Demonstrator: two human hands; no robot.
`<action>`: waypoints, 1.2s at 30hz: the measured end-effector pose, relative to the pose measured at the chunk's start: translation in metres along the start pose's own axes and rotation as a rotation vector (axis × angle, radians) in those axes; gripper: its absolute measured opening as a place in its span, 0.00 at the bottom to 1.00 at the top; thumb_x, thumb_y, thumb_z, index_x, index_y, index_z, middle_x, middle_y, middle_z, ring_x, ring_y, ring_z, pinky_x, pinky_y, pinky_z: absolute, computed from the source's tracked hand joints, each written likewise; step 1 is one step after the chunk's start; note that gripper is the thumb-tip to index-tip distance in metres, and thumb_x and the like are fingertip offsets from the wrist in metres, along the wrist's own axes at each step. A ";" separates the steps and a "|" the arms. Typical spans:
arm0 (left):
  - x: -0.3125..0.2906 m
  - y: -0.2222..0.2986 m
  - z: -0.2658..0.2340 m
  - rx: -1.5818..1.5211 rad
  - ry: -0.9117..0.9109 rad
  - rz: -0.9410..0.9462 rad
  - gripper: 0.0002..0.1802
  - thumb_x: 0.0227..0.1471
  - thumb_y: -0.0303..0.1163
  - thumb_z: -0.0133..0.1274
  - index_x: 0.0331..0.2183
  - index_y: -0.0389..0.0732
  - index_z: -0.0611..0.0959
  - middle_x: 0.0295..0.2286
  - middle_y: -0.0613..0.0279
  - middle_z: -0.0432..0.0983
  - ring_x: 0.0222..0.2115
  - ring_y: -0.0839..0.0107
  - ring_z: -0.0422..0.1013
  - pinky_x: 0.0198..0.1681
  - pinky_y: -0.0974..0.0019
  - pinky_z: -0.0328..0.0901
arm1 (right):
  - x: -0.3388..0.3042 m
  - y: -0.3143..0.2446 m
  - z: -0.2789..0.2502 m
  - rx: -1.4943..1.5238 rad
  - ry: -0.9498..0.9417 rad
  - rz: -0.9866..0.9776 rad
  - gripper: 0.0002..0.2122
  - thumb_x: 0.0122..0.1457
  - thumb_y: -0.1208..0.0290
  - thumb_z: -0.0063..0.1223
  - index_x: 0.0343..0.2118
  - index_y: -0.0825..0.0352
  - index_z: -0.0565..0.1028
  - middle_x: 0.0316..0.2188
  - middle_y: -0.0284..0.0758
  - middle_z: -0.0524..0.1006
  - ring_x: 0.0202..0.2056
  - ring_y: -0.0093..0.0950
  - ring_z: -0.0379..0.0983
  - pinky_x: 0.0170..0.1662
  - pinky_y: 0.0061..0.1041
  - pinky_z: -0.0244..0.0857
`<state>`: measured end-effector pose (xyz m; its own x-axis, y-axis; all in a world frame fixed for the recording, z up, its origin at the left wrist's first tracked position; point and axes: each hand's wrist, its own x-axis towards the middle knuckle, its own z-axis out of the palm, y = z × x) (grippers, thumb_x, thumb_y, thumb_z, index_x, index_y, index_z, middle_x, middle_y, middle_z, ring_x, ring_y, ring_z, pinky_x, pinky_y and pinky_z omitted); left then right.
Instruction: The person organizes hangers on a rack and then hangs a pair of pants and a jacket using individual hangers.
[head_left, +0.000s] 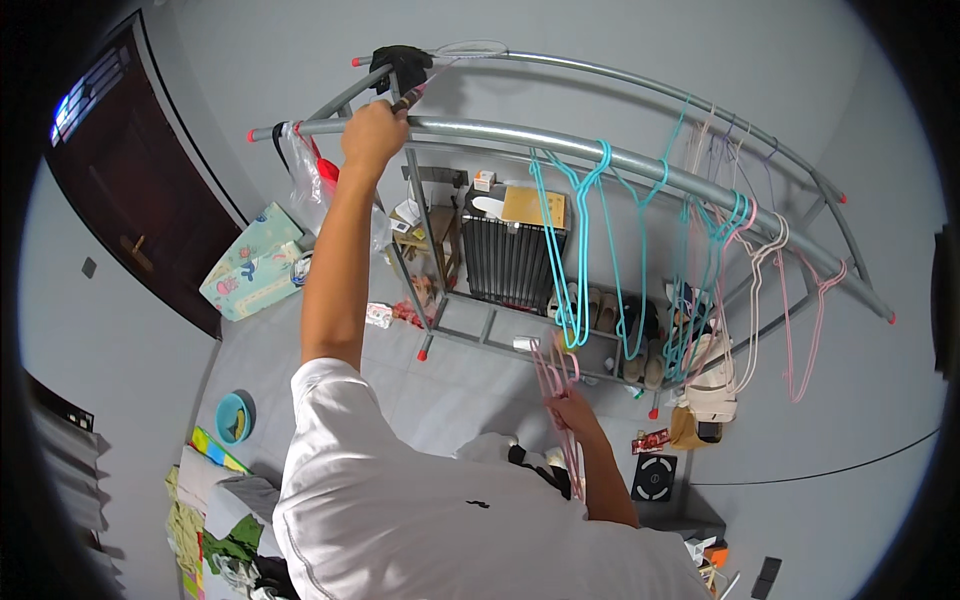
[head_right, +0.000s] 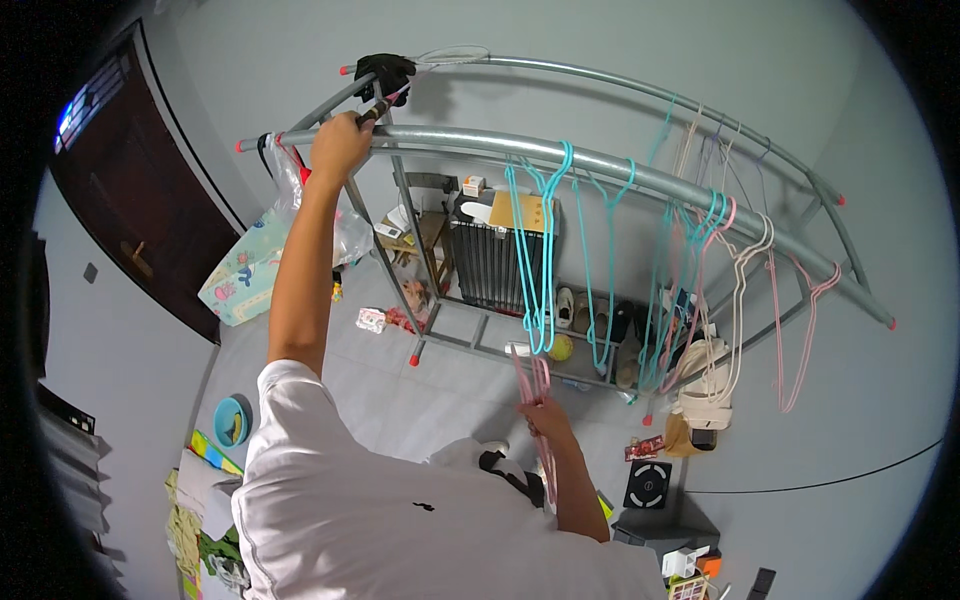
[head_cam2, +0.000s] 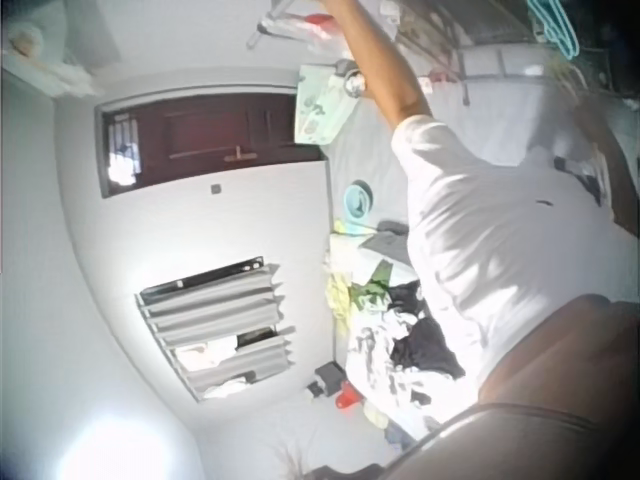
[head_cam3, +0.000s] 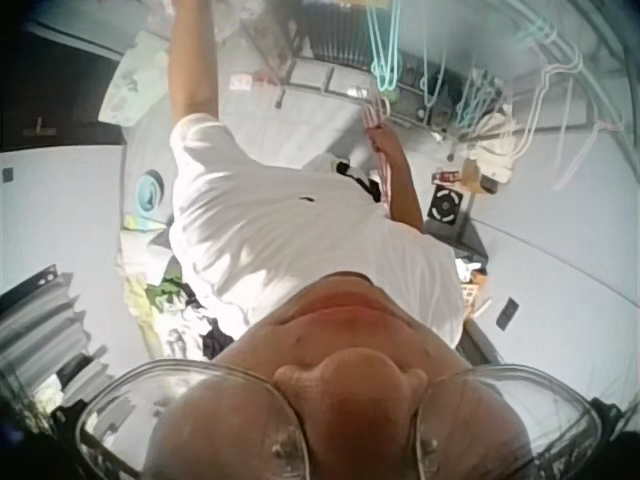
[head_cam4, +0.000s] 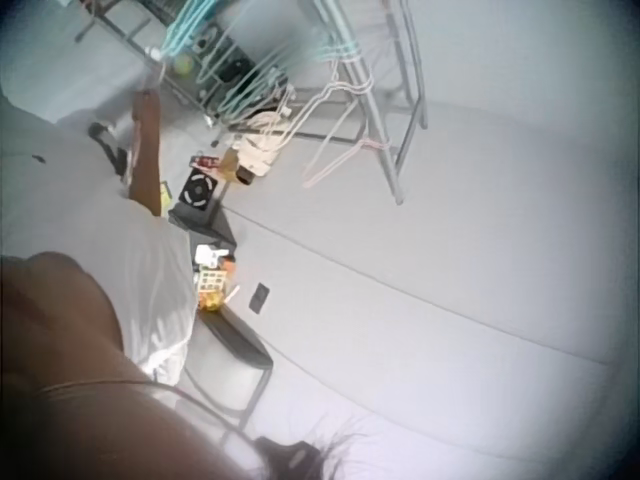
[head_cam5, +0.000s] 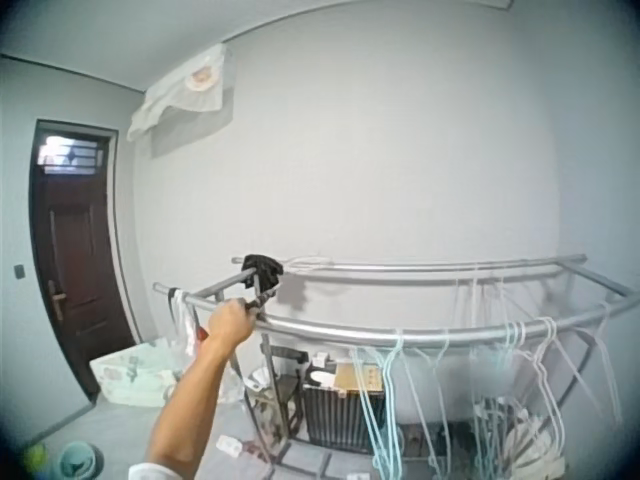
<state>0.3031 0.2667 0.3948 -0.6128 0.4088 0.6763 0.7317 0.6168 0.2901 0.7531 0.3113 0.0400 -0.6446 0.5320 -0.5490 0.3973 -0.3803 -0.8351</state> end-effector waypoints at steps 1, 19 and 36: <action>0.000 0.003 -0.002 0.020 -0.005 0.000 0.19 0.50 0.43 0.52 0.32 0.35 0.83 0.33 0.42 0.77 0.37 0.44 0.73 0.41 0.49 0.67 | 0.004 0.001 0.002 0.039 -0.001 0.002 0.12 0.53 0.73 0.59 0.27 0.63 0.62 0.14 0.28 0.63 0.12 0.18 0.58 0.14 0.22 0.50; -0.179 0.203 0.088 -1.384 -0.851 -0.186 0.49 0.54 0.52 0.52 0.61 0.33 0.46 0.50 0.33 0.61 0.40 0.52 0.73 0.47 0.54 0.67 | -0.028 0.020 0.000 0.119 0.105 0.043 0.12 0.52 0.72 0.61 0.28 0.64 0.65 0.15 0.27 0.64 0.12 0.19 0.59 0.14 0.21 0.53; -0.236 0.459 0.102 -1.247 -1.331 0.166 0.12 0.60 0.34 0.37 0.43 0.38 0.64 0.22 0.53 0.77 0.18 0.65 0.75 0.16 0.63 0.68 | -0.131 0.099 -0.044 0.292 0.458 0.064 0.14 0.50 0.70 0.63 0.31 0.68 0.67 0.14 0.29 0.65 0.12 0.19 0.61 0.14 0.20 0.54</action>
<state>0.7525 0.5220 0.2992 0.1335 0.9910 0.0031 0.1912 -0.0288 0.9811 0.9053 0.2371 0.0279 -0.2488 0.7511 -0.6115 0.1862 -0.5825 -0.7912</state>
